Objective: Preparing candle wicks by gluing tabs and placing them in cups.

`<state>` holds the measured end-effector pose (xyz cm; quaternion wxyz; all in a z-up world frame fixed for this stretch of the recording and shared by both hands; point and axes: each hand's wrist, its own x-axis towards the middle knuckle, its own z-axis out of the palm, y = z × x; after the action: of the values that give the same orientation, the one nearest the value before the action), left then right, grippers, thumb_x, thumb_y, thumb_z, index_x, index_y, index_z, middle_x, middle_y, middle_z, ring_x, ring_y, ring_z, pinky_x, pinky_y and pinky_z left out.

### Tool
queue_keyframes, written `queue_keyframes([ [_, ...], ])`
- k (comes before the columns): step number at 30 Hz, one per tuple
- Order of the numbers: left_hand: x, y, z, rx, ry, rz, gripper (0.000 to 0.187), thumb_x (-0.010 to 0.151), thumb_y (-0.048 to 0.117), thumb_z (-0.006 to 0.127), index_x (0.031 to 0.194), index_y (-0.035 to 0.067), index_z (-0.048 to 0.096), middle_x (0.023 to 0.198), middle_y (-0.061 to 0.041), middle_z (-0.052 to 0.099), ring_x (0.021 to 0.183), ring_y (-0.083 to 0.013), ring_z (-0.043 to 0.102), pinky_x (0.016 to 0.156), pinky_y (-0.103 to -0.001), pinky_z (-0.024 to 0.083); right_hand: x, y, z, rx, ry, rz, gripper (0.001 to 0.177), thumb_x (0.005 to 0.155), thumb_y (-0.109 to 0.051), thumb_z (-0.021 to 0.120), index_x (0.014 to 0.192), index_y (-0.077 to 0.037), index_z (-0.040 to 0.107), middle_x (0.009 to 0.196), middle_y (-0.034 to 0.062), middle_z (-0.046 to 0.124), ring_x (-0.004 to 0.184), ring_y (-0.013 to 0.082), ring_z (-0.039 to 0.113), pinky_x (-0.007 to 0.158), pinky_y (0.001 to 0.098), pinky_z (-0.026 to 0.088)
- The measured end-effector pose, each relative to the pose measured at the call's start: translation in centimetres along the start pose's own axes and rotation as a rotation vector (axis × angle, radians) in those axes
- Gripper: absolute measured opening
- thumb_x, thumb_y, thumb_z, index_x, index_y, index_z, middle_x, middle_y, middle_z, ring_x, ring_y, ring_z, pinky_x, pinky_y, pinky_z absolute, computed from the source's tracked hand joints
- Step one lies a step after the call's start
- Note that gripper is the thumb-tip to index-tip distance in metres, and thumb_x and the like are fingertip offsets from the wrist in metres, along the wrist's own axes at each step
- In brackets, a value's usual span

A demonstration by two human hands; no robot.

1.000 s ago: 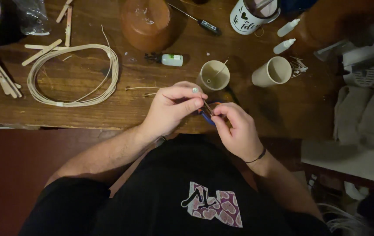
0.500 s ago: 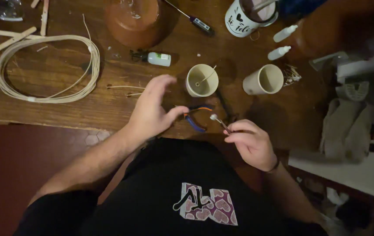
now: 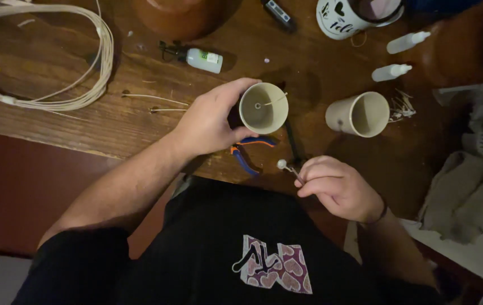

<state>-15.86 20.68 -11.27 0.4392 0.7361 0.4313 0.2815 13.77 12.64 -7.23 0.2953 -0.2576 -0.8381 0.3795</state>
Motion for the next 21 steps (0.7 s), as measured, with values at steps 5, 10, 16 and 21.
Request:
queue_keyframes([
  [5, -0.3, -0.8, 0.2, 0.011, 0.038, 0.098, 0.084, 0.076, 0.023, 0.093, 0.146, 0.01, 0.049, 0.137, -0.016, 0.064, 0.129, -0.0374, 0.06, 0.11, -0.053, 0.048, -0.4, 0.8, -0.1, 0.106, -0.065, 0.0, 0.016, 0.096, -0.003, 0.061, 0.1, -0.008, 0.076, 0.086, 0.0065, 0.064, 0.083, 0.0325, 0.07, 0.077, 0.0511, 0.06],
  [10, -0.5, -1.9, 0.7, 0.055, 0.074, 0.205, 0.082, 0.078, 0.024, 0.092, 0.147, 0.01, 0.049, 0.139, -0.013, 0.063, 0.129, -0.0349, 0.062, 0.109, -0.051, 0.05, -0.1, 1.0, 0.0, 0.119, -0.09, -0.007, 0.014, 0.096, -0.004, 0.062, 0.101, -0.009, 0.073, 0.088, 0.0077, 0.064, 0.084, 0.0341, 0.072, 0.073, 0.0516, 0.06],
  [16, -0.5, -2.6, 0.9, 0.07, 0.099, 0.327, 0.078, 0.079, 0.022, 0.093, 0.144, 0.006, 0.053, 0.138, -0.014, 0.064, 0.129, -0.0341, 0.063, 0.111, -0.048, 0.051, 2.3, -0.2, -0.4, 0.081, -0.112, 0.023, 0.012, 0.099, -0.007, 0.059, 0.103, -0.007, 0.069, 0.09, 0.0097, 0.067, 0.079, 0.036, 0.072, 0.066, 0.0504, 0.059],
  [21, -0.5, -2.4, 0.7, 0.078, 0.071, 0.355, 0.075, 0.078, 0.015, 0.092, 0.142, 0.003, 0.054, 0.137, -0.016, 0.064, 0.129, -0.036, 0.063, 0.112, -0.048, 0.05, 3.8, -0.5, -0.6, -0.036, -0.109, 0.016, 0.013, 0.097, -0.007, 0.061, 0.107, -0.005, 0.07, 0.096, 0.0109, 0.072, 0.079, 0.0348, 0.073, 0.065, 0.0468, 0.059],
])
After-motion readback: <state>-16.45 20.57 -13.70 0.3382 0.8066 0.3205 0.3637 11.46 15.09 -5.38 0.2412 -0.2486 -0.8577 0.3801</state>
